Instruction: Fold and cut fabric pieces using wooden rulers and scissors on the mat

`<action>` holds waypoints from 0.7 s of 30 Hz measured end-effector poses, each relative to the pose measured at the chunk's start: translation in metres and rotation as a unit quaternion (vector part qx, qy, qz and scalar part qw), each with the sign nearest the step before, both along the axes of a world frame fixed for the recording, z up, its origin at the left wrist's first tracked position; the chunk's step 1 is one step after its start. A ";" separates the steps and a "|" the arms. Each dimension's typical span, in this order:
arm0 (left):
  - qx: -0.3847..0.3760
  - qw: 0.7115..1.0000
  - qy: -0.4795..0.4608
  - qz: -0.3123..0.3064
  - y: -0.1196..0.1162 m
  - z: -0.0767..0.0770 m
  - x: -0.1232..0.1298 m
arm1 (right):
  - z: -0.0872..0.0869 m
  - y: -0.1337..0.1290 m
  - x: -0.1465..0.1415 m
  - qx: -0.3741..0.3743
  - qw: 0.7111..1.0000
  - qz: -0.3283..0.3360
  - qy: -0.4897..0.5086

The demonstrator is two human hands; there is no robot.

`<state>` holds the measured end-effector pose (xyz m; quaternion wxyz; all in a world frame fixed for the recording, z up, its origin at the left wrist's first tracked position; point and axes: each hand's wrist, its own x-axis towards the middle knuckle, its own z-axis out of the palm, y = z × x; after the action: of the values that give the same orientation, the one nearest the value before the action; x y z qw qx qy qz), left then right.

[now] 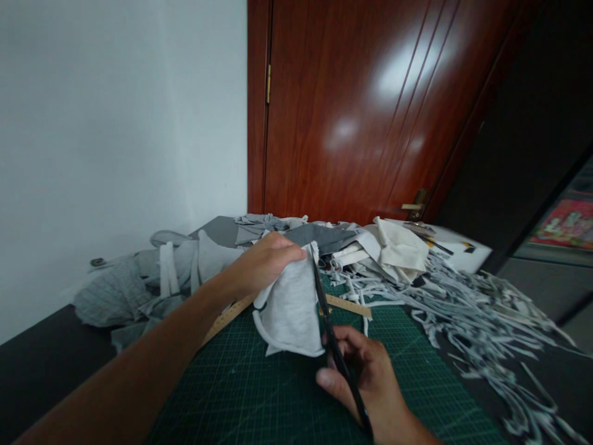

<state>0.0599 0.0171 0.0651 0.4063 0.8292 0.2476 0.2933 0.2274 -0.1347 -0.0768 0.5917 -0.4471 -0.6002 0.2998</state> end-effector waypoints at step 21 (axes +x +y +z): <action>0.078 0.997 0.026 -0.006 0.006 -0.001 -0.001 | -0.007 0.002 0.002 -0.021 1.000 0.002 -0.006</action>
<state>0.0589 0.0231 0.0646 0.3357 0.8669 0.2299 0.2879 0.2294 -0.1325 -0.0835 0.5785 -0.4599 -0.5978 0.3105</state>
